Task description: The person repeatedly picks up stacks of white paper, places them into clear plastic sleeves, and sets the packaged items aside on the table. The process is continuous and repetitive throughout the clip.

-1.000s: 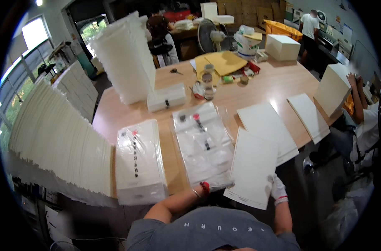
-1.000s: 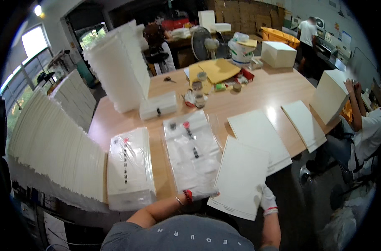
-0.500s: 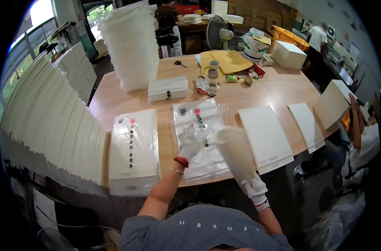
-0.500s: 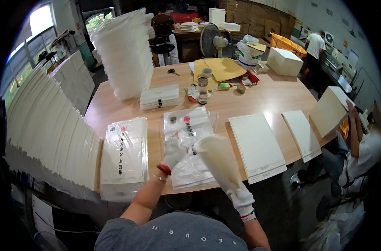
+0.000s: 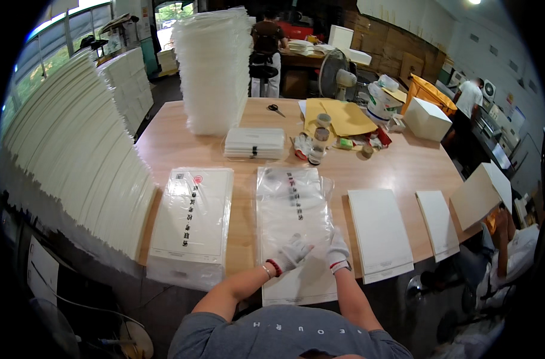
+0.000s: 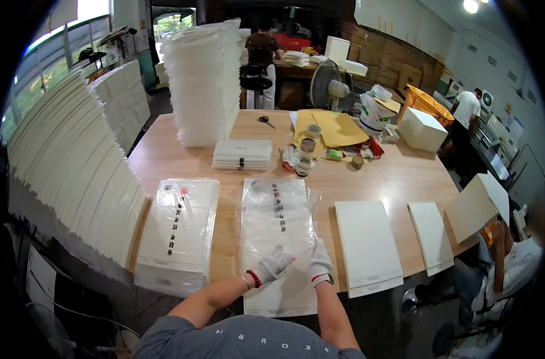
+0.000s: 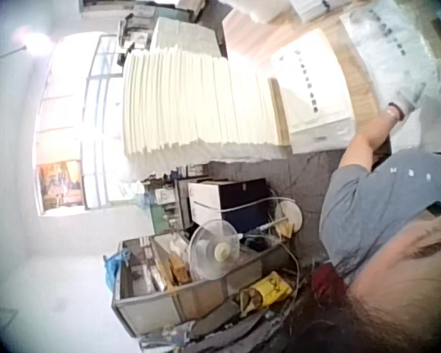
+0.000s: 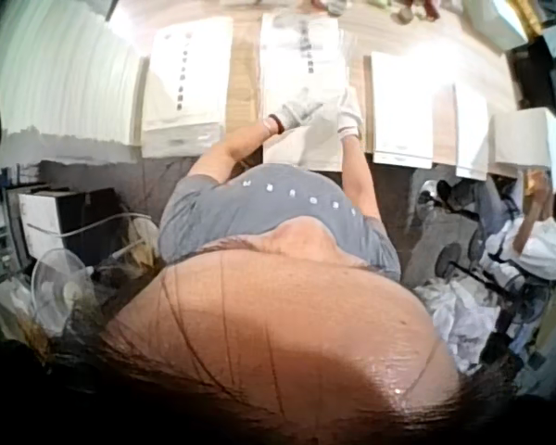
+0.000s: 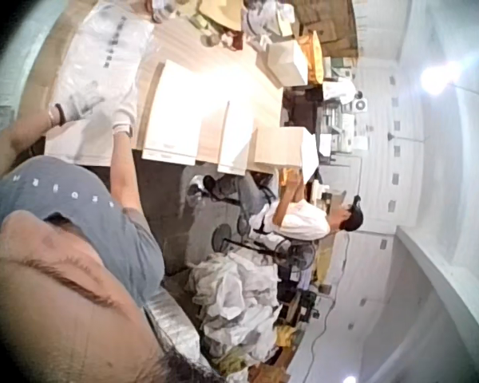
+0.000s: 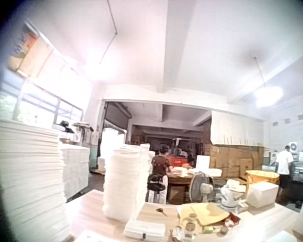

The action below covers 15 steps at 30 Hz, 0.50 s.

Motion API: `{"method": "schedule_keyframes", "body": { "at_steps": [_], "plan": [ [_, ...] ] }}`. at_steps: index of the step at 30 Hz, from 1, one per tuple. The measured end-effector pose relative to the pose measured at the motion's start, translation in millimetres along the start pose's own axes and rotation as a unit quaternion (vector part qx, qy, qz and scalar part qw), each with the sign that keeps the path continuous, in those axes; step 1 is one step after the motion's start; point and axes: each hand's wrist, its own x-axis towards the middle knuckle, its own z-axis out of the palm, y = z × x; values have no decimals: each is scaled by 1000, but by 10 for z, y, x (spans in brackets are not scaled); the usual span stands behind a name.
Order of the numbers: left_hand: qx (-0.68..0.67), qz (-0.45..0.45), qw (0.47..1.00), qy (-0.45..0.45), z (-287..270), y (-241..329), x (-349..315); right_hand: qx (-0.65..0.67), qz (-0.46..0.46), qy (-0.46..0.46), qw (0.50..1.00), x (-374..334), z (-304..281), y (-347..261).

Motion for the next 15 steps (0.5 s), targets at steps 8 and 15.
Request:
{"method": "schedule_keyframes", "body": {
  "at_steps": [8,15],
  "plan": [
    [-339,-435,812,191,39,-604,-550,-86,-157,-142,974,146,8,208],
    [-203,-515,821,137,-458,-169,-850,-55,-170,-256,950,-377,-199,45]
  ]
}}
